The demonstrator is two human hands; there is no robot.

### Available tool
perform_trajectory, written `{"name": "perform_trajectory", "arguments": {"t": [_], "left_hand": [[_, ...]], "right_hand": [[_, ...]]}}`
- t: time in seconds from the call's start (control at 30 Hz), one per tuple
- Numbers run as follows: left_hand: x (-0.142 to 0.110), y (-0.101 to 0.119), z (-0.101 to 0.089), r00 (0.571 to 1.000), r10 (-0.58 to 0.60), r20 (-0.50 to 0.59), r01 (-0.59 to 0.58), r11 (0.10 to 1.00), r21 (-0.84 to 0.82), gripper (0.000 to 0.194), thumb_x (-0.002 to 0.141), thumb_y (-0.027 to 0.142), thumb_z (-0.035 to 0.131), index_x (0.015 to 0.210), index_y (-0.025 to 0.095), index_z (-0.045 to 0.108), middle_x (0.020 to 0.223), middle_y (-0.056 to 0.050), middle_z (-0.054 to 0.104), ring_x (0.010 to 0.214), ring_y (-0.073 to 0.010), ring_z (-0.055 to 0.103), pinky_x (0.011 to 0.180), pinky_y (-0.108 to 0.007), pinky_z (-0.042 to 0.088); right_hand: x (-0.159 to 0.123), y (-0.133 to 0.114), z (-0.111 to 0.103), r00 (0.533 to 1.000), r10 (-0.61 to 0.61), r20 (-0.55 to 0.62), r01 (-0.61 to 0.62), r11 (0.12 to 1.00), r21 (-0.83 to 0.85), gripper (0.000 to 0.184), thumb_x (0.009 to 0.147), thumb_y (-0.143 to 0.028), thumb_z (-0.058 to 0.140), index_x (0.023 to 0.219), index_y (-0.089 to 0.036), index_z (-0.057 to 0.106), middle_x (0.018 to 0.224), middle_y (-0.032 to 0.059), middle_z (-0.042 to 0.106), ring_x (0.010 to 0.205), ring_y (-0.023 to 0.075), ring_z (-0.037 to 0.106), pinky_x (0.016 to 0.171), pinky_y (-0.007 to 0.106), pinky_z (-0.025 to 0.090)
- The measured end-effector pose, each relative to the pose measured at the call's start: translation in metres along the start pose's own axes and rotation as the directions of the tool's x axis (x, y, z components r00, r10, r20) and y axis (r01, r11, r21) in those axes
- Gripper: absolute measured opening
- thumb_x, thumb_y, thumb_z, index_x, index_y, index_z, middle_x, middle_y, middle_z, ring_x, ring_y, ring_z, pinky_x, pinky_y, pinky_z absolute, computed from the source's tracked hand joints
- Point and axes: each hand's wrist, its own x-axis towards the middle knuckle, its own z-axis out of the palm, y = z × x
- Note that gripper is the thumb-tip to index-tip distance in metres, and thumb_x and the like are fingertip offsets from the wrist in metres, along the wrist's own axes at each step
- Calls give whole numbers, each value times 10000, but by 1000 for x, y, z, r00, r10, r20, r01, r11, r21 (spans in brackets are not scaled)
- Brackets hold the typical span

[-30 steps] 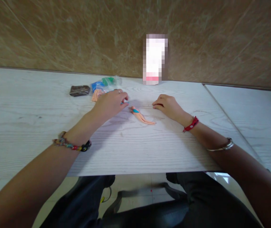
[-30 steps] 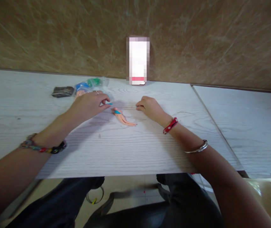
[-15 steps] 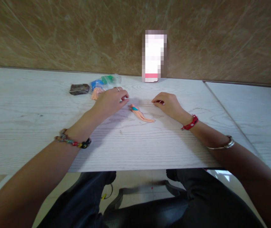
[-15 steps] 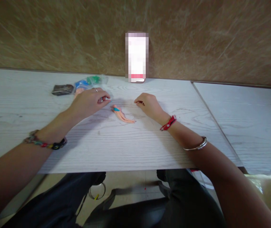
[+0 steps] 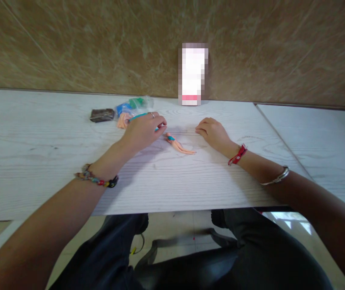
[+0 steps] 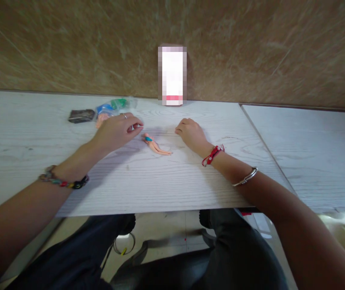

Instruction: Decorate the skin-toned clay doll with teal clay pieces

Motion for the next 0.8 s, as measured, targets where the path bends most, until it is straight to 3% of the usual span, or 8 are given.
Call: {"name": "perform_trajectory", "arguments": {"t": [0.23, 0.4, 0.5, 0.67, 0.8], "left_hand": [[-1, 4, -2, 998, 47, -34, -47, 999, -7, 234, 861, 249, 420, 856, 152, 633, 824, -54, 623, 763, -155, 572, 658, -258, 409], [0, 2, 1, 998, 53, -24, -54, 997, -53, 223, 848, 250, 433, 852, 153, 633, 823, -53, 623, 767, -158, 566, 671, -264, 415], [0, 0, 2, 997, 73, -19, -75, 992, -97, 211, 842, 241, 438, 846, 148, 628, 822, -53, 624, 770, -158, 563, 700, -274, 421], [2, -6, 5, 998, 4, -59, -17, 976, -217, 199, 822, 247, 455, 828, 147, 627, 780, -42, 630, 707, -138, 553, 671, -262, 425], [4, -11, 8, 995, -78, -63, 54, 947, -316, 196, 803, 267, 475, 811, 145, 628, 782, -43, 644, 683, -130, 552, 649, -255, 422]], "right_hand": [[-16, 6, -14, 999, -28, -22, 31, 989, 147, 88, 767, -182, 614, 693, -167, 658, 773, 50, 628, 748, 173, 576, 704, 304, 455], [-19, 2, -19, 992, -120, 49, 114, 987, 113, 153, 809, -165, 549, 768, -166, 696, 844, 75, 668, 809, 184, 604, 754, 305, 460], [-21, 3, -20, 995, -97, 38, 95, 994, 56, 212, 812, -119, 506, 846, -164, 710, 882, 77, 701, 831, 196, 624, 773, 322, 465], [-18, 6, -18, 990, -131, 45, 129, 991, 42, 190, 816, -140, 535, 854, -171, 719, 885, 62, 717, 840, 198, 636, 782, 324, 460], [-17, 10, -17, 996, -86, 22, 85, 996, 33, 162, 810, -156, 564, 792, -159, 725, 863, 80, 708, 826, 201, 626, 763, 326, 462]]}}
